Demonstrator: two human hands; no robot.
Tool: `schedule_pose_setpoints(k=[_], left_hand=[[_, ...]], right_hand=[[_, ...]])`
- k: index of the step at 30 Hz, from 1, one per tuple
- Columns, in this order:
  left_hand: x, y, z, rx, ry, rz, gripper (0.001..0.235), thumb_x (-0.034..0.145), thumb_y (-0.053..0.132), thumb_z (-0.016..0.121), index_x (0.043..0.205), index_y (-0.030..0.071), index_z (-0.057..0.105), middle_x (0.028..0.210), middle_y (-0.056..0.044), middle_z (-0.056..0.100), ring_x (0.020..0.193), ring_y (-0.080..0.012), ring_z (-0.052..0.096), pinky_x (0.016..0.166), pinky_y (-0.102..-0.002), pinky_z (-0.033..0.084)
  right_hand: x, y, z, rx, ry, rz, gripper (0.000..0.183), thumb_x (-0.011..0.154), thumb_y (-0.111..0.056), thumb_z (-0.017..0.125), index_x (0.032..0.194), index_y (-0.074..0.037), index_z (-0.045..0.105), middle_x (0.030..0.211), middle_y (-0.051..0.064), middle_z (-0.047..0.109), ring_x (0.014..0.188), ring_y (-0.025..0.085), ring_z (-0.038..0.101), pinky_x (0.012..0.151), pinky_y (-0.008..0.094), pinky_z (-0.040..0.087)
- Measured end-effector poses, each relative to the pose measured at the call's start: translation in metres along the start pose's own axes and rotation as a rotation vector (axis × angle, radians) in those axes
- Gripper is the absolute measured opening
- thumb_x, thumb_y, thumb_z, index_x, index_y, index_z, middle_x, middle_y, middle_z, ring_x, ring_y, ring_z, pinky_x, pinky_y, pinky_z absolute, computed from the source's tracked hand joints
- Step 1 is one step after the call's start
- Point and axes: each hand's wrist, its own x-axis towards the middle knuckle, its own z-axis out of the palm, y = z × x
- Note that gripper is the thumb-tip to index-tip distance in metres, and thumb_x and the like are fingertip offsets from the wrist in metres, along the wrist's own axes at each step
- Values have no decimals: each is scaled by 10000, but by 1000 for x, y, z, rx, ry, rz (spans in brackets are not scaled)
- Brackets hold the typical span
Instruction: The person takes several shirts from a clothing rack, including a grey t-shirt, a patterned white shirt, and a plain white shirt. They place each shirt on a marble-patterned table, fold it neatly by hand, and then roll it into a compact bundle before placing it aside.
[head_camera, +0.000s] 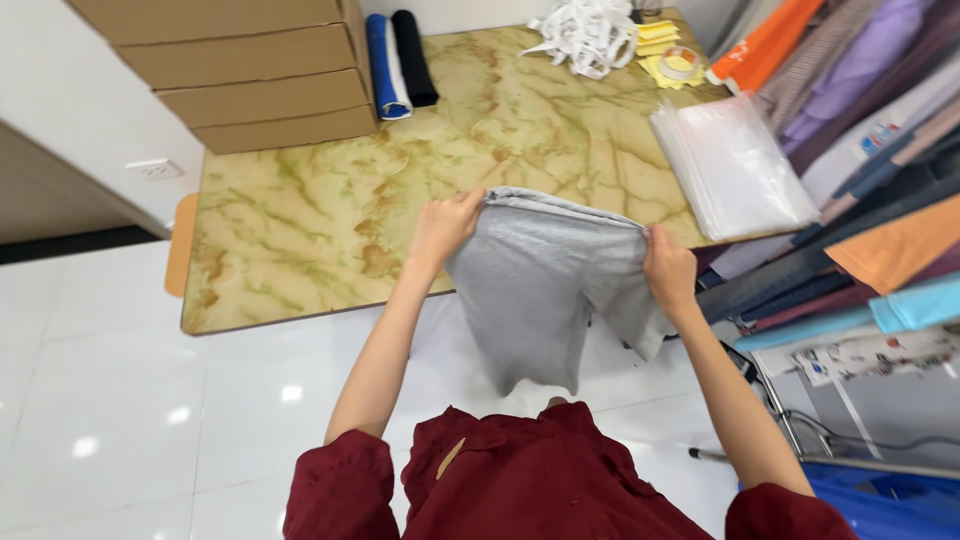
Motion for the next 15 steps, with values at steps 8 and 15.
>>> schedule_pose_setpoints(k=[8, 15], left_hand=[[35, -9, 59, 147, 110, 40, 186, 993, 307, 530, 1168, 342, 583, 771, 16, 624, 574, -293, 710, 547, -437, 601], [81, -13, 71, 254, 173, 48, 112, 996, 320, 540, 1104, 310, 570, 777, 32, 609, 579, -265, 720, 525, -410, 601]], right_hand=[[34, 33, 37, 65, -58, -28, 161, 1155, -342, 482, 1079, -240, 580, 670, 52, 632, 571, 313, 676, 548, 410, 555], [74, 56, 68, 70, -101, -116, 123, 1127, -345, 495, 1047, -277, 558, 656, 5, 656, 564, 254, 696, 549, 364, 562]])
